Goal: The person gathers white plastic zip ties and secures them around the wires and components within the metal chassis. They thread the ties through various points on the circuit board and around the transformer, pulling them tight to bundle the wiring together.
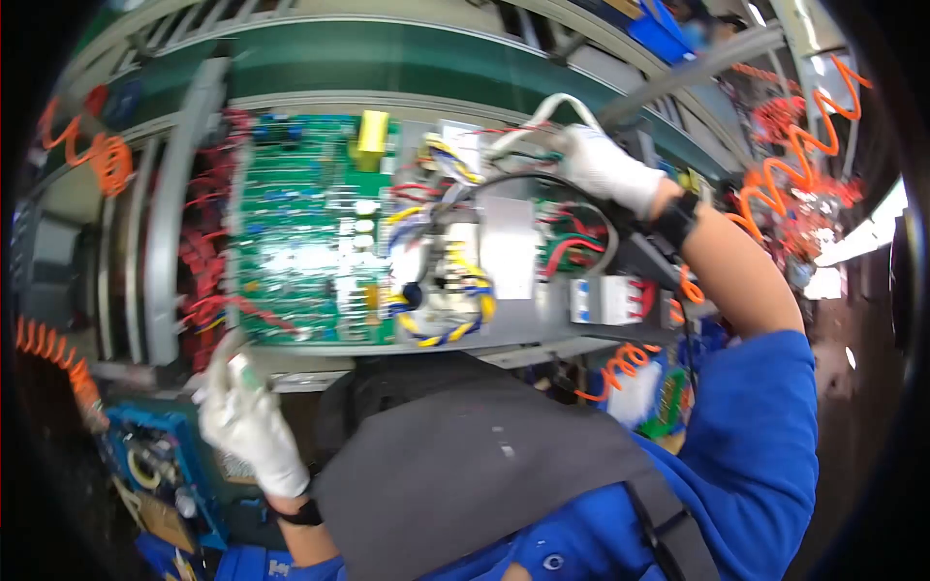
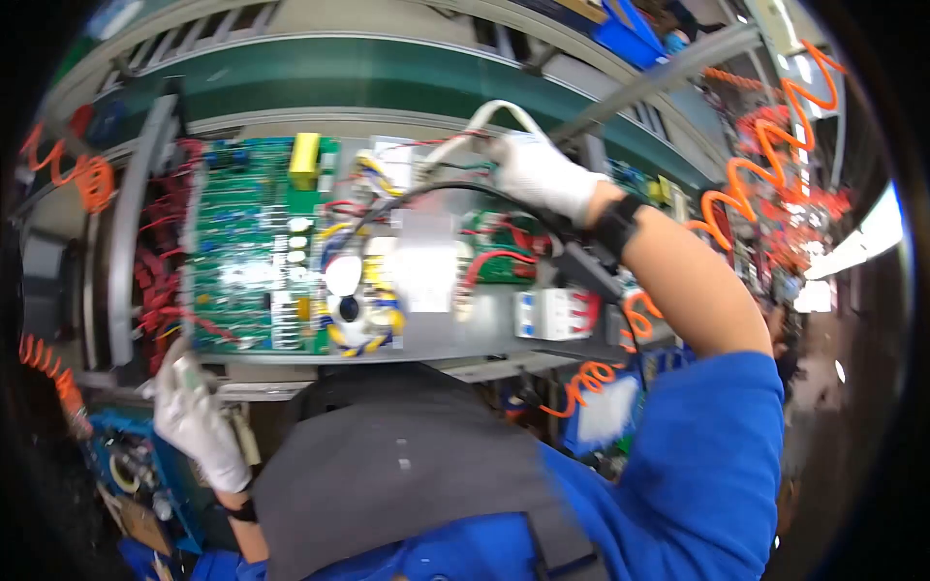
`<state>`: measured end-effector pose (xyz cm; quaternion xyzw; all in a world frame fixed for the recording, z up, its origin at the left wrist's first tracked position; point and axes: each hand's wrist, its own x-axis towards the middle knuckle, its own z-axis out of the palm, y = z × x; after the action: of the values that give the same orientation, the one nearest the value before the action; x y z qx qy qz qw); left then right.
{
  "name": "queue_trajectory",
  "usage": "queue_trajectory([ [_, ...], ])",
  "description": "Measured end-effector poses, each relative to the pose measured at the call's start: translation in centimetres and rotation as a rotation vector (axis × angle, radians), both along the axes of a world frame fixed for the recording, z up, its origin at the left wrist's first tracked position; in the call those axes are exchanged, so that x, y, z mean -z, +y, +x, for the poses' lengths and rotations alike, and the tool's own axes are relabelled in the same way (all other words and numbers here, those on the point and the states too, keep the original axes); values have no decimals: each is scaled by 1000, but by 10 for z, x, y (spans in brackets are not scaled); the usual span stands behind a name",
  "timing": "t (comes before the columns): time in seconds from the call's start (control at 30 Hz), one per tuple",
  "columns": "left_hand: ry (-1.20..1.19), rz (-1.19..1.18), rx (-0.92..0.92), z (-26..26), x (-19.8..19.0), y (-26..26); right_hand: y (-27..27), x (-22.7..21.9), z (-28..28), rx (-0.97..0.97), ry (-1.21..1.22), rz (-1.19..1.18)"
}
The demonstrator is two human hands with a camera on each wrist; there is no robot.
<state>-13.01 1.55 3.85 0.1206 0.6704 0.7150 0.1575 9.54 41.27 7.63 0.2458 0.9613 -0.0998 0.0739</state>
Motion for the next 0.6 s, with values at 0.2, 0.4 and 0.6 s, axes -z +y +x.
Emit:
queue_trajectory([
  [0.2,665,-398,132,-24,25,-14,-108,-118,-56,247,372,-93],
  [0.4,-258,9,173,-17,-15,-2,-239,-69,-125,-304,462,-400],
  [0.6,-222,54,244,-26,-1,-8,-269,-10,-155,-98,603,-685],
])
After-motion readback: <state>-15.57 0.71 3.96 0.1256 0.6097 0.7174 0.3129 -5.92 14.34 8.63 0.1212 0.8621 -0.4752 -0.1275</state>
